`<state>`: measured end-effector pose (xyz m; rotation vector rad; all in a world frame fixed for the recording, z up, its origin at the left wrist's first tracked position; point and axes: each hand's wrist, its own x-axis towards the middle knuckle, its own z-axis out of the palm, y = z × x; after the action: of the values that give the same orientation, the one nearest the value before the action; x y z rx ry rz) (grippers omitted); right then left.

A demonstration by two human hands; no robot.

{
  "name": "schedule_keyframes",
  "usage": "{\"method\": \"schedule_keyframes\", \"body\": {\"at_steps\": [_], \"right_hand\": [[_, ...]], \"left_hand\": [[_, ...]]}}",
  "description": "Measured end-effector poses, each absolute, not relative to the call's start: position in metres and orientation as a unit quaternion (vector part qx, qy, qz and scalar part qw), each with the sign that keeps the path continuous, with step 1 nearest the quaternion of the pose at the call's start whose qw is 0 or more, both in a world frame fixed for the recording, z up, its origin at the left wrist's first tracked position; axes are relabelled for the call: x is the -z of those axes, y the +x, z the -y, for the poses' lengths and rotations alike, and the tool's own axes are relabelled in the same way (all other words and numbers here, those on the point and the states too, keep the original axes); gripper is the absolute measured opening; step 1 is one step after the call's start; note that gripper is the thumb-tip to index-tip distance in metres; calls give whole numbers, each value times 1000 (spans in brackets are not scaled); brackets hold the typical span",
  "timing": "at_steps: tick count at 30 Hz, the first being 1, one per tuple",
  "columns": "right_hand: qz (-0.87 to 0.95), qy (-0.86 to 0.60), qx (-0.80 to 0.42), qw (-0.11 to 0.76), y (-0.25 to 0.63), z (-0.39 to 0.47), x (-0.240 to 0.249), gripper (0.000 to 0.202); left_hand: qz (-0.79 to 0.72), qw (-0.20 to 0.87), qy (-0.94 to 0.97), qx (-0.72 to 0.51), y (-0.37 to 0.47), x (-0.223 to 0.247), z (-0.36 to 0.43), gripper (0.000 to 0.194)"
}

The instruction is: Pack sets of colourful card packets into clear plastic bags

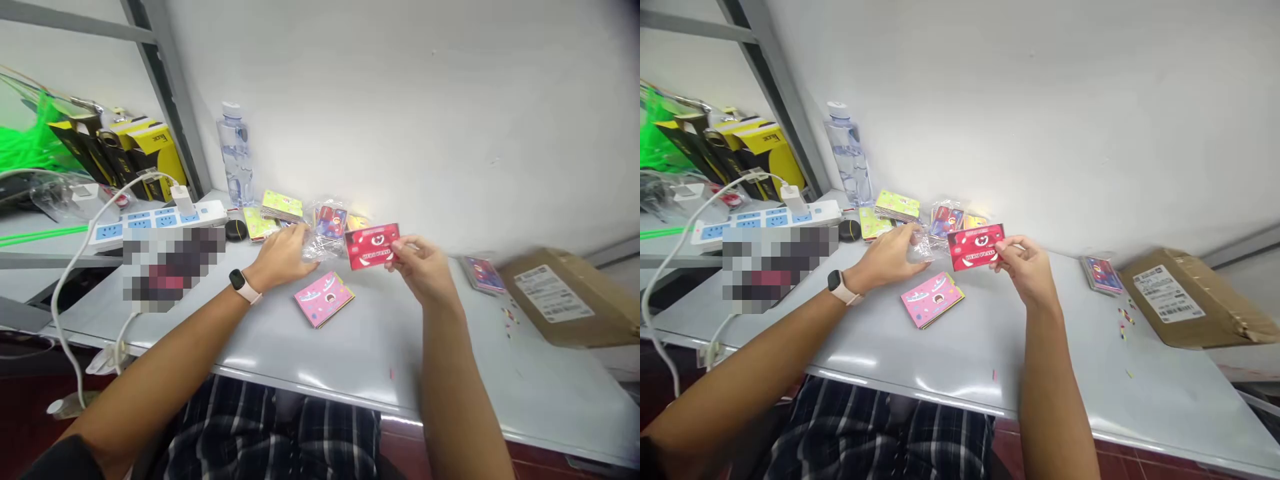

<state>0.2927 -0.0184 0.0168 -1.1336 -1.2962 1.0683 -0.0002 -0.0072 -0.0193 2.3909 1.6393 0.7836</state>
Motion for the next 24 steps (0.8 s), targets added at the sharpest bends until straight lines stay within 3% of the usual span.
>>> {"method": "schedule_keyframes", "body": {"at_steps": [2, 4, 9, 14, 21, 24], "right_hand": [[487, -460, -399, 626, 286, 16, -13, 44], [469, -475, -369, 647, 275, 15, -8, 44], [506, -535, -347, 581, 248, 21, -1, 42], [511, -555, -307, 580, 232, 26, 6, 38], [677, -470, -320, 468, 227, 26, 9, 37], [640, -525, -289, 481, 234, 24, 10, 41]], "left_hand": [[-539, 63, 800, -256, 0, 21, 8, 61], [-537, 56, 803, -253, 1, 22, 8, 64], [-536, 32, 803, -258, 3, 23, 9, 65], [-518, 33, 813, -262, 6, 22, 10, 65], [-500, 22, 824, -266, 9, 22, 13, 56], [-514, 29, 818, -258, 8, 21, 12, 56]]}}
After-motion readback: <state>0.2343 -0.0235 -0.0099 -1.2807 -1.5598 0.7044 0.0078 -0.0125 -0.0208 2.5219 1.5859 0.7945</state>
